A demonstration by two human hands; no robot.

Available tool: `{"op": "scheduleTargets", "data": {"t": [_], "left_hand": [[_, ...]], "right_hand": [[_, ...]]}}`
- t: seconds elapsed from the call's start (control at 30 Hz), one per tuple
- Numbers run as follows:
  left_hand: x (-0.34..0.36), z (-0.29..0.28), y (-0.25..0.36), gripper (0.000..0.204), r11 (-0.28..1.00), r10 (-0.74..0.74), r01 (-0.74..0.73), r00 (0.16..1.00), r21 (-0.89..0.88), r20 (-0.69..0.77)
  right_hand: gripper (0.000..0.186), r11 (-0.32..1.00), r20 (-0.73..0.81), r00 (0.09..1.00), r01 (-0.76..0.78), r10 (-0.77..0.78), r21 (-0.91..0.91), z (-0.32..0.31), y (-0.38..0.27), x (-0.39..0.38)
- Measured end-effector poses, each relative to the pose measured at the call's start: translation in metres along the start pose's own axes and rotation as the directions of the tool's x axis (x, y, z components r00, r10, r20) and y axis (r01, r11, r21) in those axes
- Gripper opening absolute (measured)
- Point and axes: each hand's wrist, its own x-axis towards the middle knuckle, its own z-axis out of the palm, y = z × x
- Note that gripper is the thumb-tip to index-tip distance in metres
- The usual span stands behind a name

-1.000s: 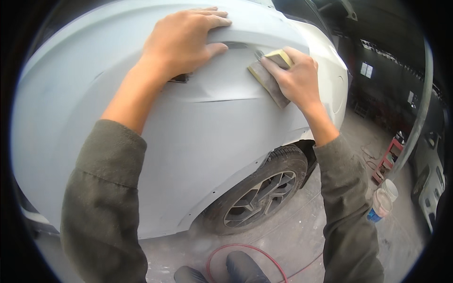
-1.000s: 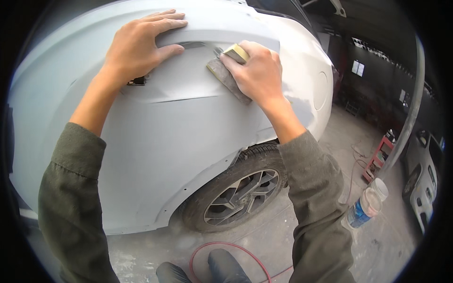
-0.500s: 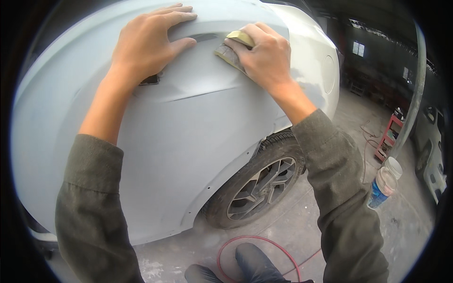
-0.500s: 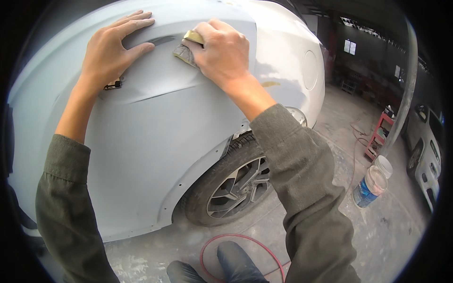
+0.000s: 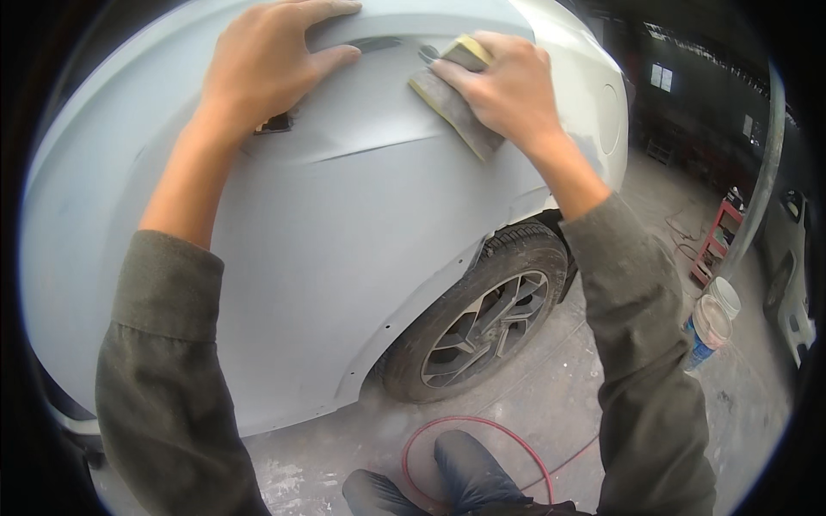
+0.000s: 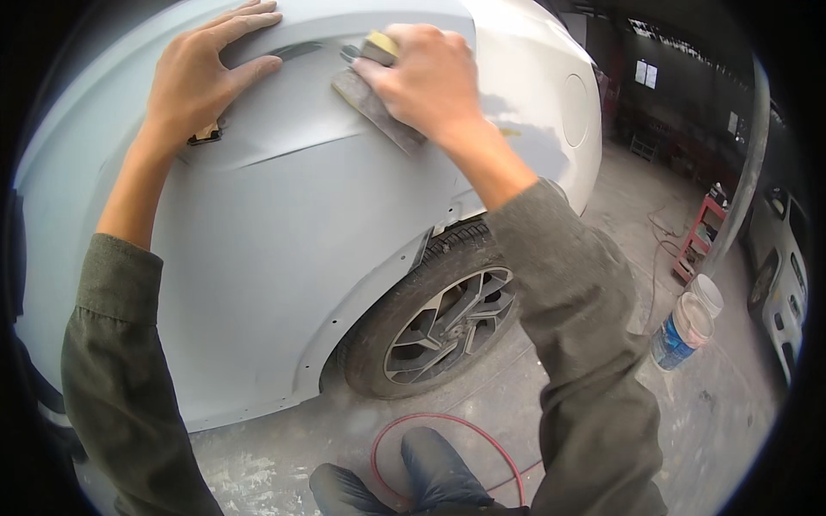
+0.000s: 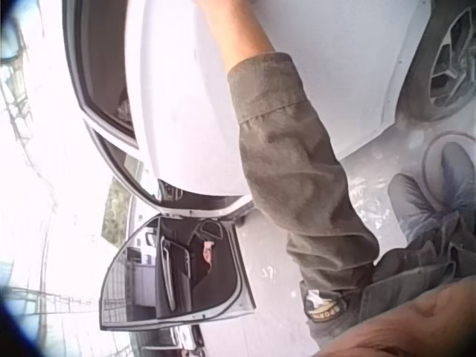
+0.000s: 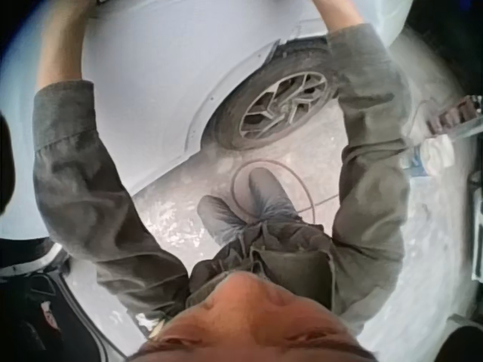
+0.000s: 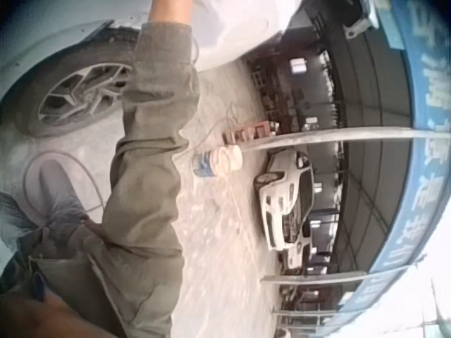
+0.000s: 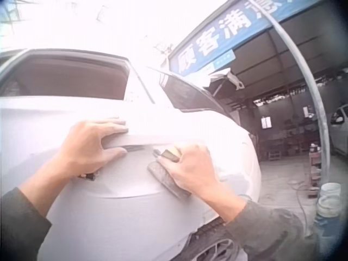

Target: The person sands the surface of a white car door using a sanding block. They move the block across the door panel, focusing on the area around the door handle and the lower edge, smoothing the surface.

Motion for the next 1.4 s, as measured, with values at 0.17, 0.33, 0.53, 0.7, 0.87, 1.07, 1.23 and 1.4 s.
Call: {"op": "scheduleTargets", "data": {"t": [0.17,0.33,0.53,0.7,0.87,1.07,1.23,1.4], "left_hand": [[0.001,0.005,0.002,0.049,1.0,0.011,-0.011,1.0,-0.029,0.003],[0.001,0.002,0.0,0.049,0.999,0.039,-0.039,0.999,-0.005,-0.006],[-0.002,0.002,-0.001,0.047,0.998,0.052,-0.052,0.999,-0.022,-0.014],[0.001,0.001,0.003,0.046,1.0,0.026,-0.026,1.0,-0.008,-0.003],[0.002,0.001,-0.002,0.046,1.0,0.027,-0.027,1.0,0.004,-0.008],[0.003,0.0,0.004,0.046,0.999,0.036,-0.036,0.999,0.01,-0.002],[-0.002,0.001,0.001,0.045,0.999,0.036,-0.036,0.999,-0.017,-0.021],[-0.001,-0.007,0.028,0.044,0.999,0.01,-0.008,0.999,0.033,-0.045]], "right_hand": [[0.027,0.986,-0.227,0.96,0.154,-0.164,-0.059,0.019,0.004,0.0],[0.029,0.985,-0.164,0.974,0.136,-0.153,-0.111,0.013,-0.001,0.005],[0.028,0.988,-0.184,0.973,0.123,-0.139,-0.097,0.011,-0.002,-0.006],[0.028,0.952,-0.207,0.935,0.259,-0.289,-0.162,0.015,0.007,0.005],[0.026,0.956,-0.202,0.938,0.254,-0.281,-0.149,0.01,0.004,0.005],[0.027,0.907,-0.266,0.87,0.373,-0.415,-0.194,0.014,0.006,0.014],[0.028,0.985,-0.203,0.964,0.172,-0.175,-0.031,0.011,0.007,-0.004],[0.029,0.975,-0.266,0.944,0.16,-0.198,-0.155,0.016,0.0,0.004]]}}
